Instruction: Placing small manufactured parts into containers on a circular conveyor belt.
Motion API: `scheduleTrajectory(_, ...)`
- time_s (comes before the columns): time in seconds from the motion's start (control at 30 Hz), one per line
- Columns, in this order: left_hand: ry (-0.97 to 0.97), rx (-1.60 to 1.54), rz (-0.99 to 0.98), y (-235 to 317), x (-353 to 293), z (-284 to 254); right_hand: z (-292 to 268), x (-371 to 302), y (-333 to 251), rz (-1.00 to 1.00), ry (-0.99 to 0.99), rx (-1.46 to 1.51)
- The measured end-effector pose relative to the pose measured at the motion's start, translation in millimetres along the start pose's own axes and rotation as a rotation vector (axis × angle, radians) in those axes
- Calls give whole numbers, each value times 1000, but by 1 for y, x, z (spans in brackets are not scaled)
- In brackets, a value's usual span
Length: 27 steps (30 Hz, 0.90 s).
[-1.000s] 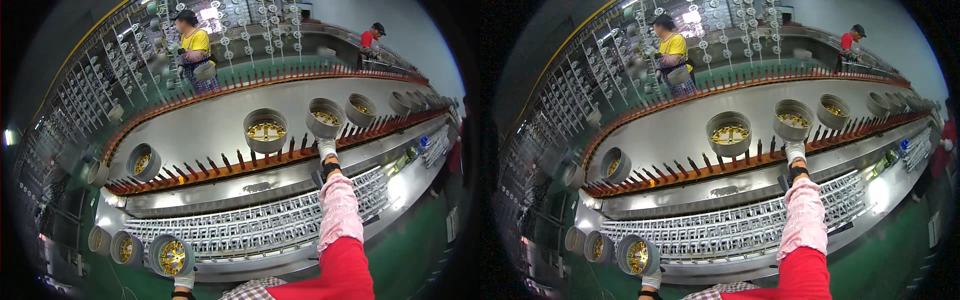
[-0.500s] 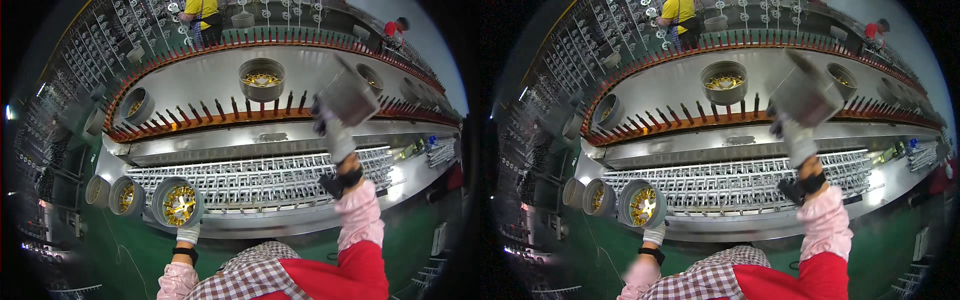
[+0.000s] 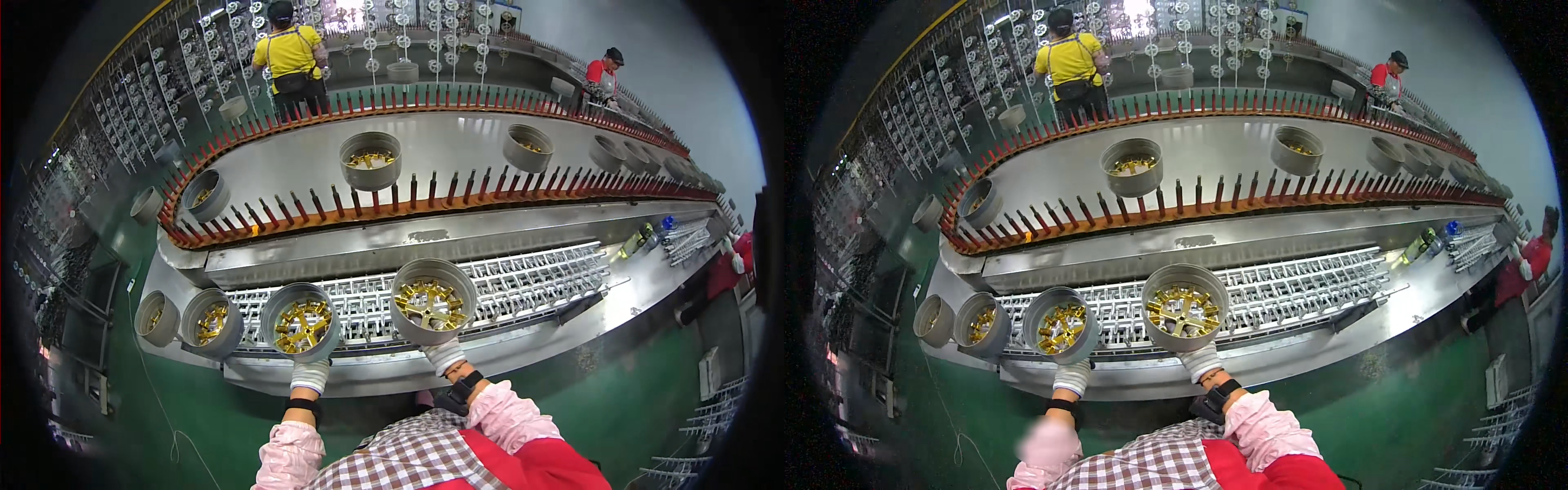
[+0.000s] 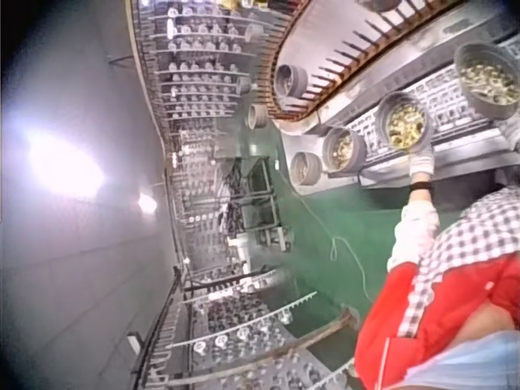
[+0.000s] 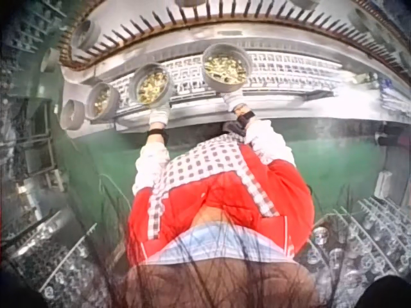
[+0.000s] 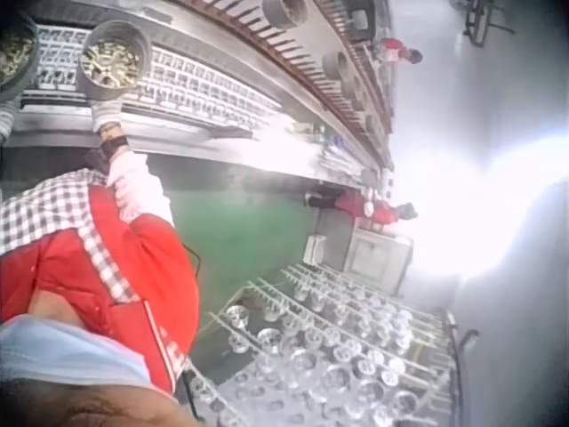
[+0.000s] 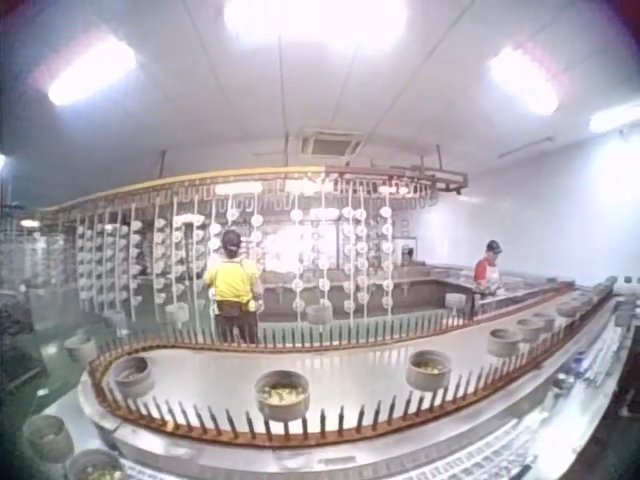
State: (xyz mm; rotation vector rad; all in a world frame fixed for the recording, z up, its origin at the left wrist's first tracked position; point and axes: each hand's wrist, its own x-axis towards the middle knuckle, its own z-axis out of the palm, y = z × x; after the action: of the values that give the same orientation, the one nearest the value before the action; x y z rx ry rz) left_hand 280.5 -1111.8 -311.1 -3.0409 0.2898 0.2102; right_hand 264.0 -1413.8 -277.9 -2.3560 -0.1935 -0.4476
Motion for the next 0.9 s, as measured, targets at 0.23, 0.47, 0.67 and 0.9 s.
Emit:
scheduleTrajectory(0.23, 166, -114, 12, -10, 11, 7, 25, 8, 4, 170, -210, -225)
scheduleTrajectory(0.47, 383, -118, 172, 12, 17, -8, 38, -4, 32, -7, -95, -375)
scheduleTrajectory(0.67, 290, -651, -167, 31, -27, -20, 55, -10, 34, -34, -180, -328)
scheduleTrajectory(0.9, 448, -1185, 231, 138, -35, -26, 50, -12, 57, -101, -304, -262)
